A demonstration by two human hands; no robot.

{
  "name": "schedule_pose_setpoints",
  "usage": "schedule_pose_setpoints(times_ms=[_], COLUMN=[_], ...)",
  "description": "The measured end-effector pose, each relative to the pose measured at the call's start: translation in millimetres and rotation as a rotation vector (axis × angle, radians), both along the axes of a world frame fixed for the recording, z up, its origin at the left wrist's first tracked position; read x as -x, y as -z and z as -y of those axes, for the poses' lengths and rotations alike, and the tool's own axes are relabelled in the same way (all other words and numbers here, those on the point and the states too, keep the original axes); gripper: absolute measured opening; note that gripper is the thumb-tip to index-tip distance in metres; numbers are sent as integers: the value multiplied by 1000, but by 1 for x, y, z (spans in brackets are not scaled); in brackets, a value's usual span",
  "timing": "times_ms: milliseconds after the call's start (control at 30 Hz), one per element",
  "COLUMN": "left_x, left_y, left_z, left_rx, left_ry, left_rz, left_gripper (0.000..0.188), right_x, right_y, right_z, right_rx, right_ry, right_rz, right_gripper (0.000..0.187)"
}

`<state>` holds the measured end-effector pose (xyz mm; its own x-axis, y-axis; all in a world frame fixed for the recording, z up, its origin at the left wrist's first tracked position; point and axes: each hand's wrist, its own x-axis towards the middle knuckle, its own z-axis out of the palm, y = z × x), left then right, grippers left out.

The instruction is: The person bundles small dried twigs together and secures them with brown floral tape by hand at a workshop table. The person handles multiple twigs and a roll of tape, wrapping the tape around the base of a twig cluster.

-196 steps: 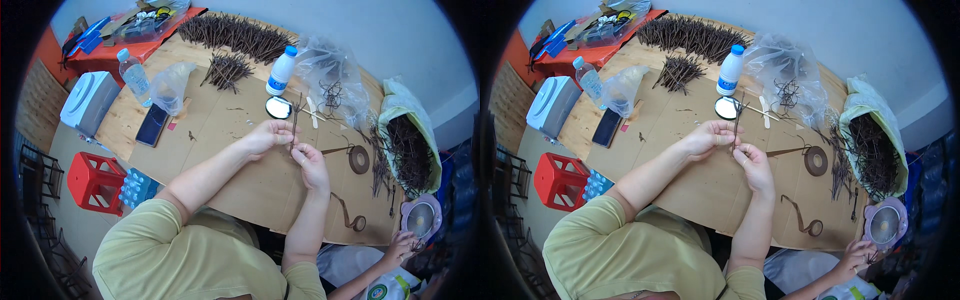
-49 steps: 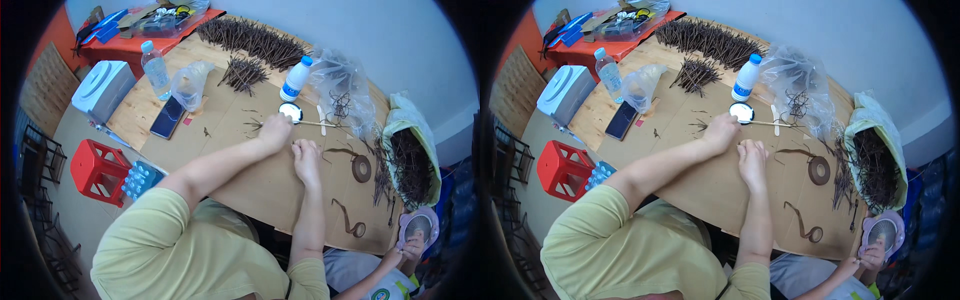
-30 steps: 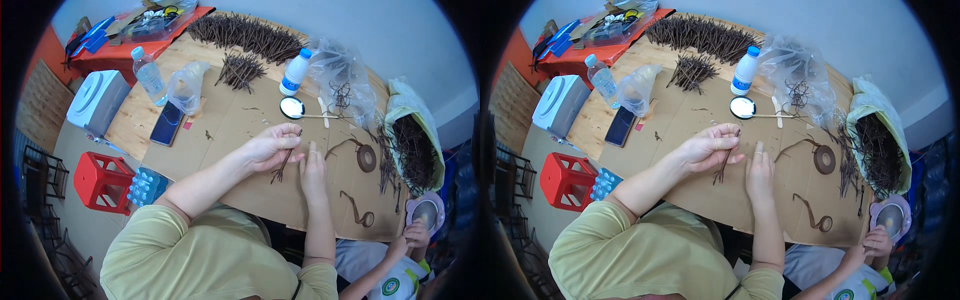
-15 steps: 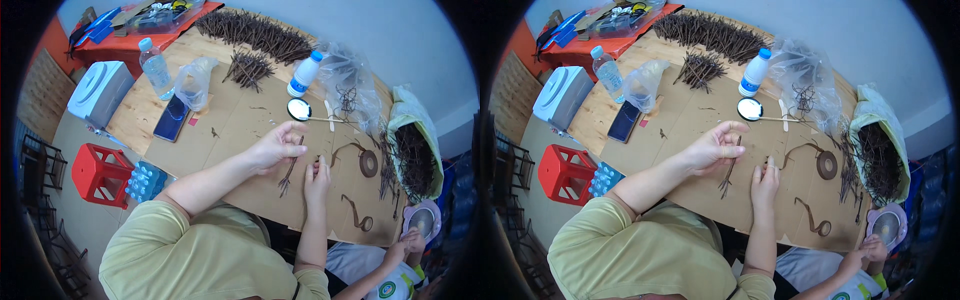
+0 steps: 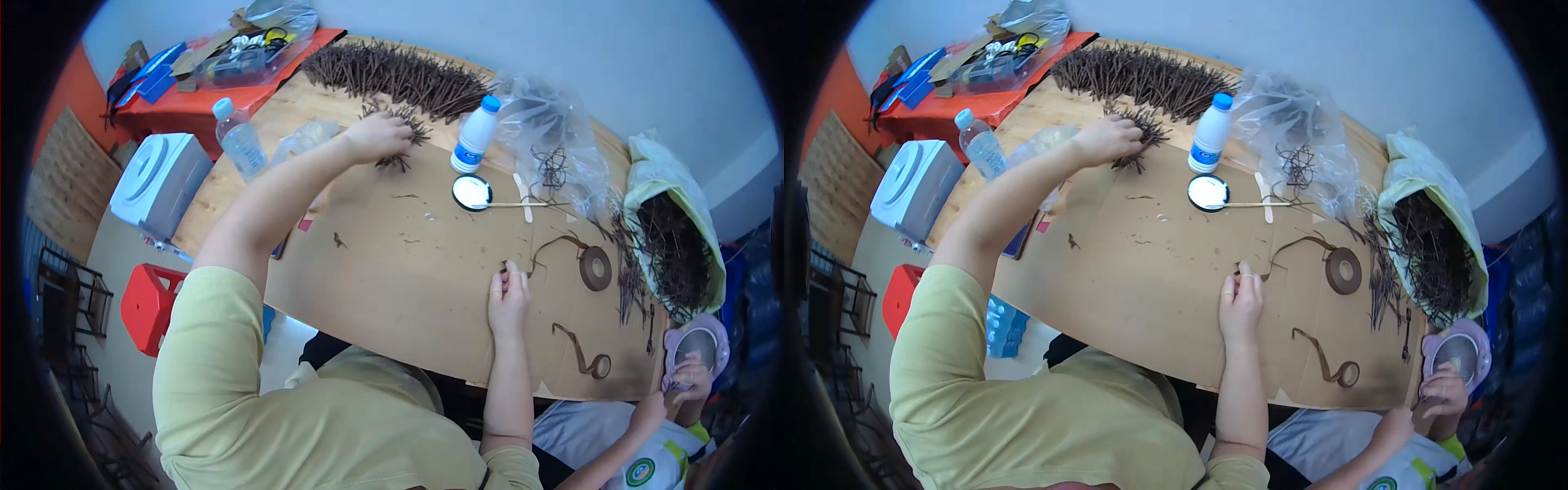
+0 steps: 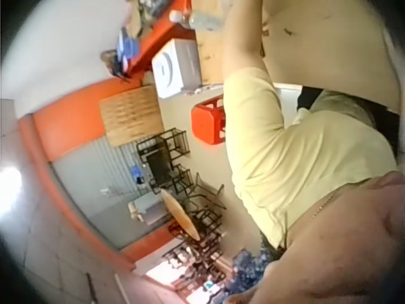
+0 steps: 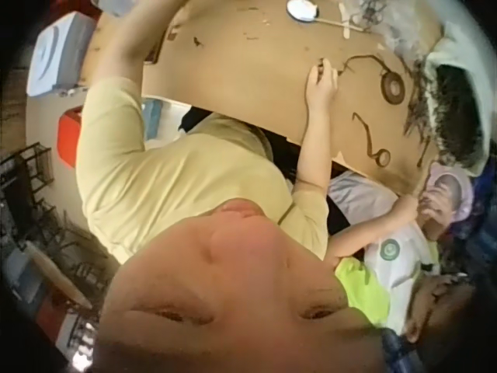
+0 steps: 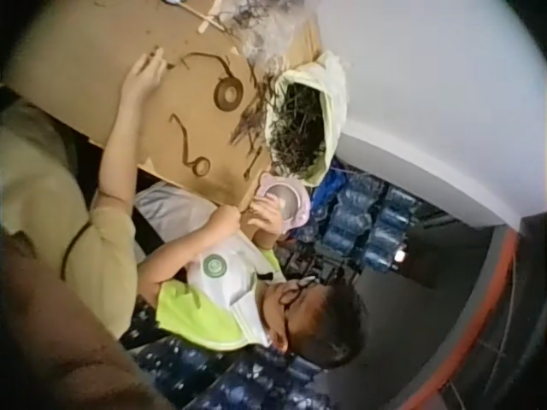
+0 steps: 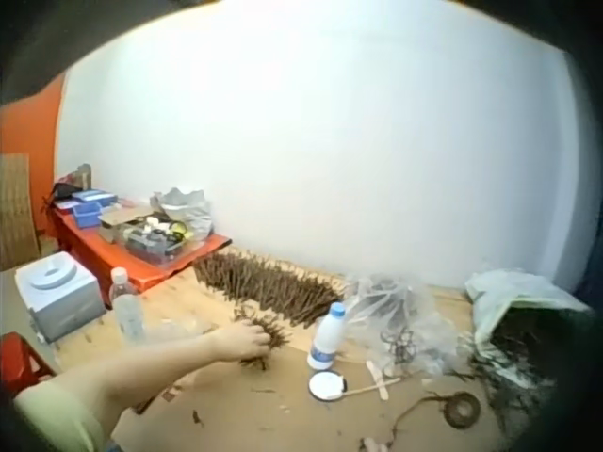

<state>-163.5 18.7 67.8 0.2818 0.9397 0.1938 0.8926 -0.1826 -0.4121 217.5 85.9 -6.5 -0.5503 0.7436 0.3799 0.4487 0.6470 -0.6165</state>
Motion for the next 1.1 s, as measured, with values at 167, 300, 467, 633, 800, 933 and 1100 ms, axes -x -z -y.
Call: schedule_pose_setpoints(times_ms=[167, 300, 467, 633, 800, 933, 1100], left_x=[23, 24, 46, 48, 35, 40, 52], left_y=[-14, -22, 1, 9, 26, 26, 31], left_z=[2, 13, 20, 14, -6, -11, -9], left_rx=[19, 96, 272, 312, -41, 144, 73], left_ry=[188, 338, 198, -49, -469, -619, -284], left_rz=[-176, -216, -161, 253, 511, 502, 425], left_gripper=[9, 6, 3, 13, 19, 26, 26], right_x=[-5, -5, -3, -4, -4, -4, -4], right_y=[11, 6, 10, 8, 5, 5, 6], right_z=[-7, -5, -7, -8, -9, -6, -7], right_rx=[-105, -108, -117, -111, -95, -68, -97], right_ry=[-4, -5, -25, -11, -7, -8, -20], right_rz=[-37, -24, -50, -36, -31, -40, -51], right_gripper=[27, 25, 24, 23, 22, 22, 21])
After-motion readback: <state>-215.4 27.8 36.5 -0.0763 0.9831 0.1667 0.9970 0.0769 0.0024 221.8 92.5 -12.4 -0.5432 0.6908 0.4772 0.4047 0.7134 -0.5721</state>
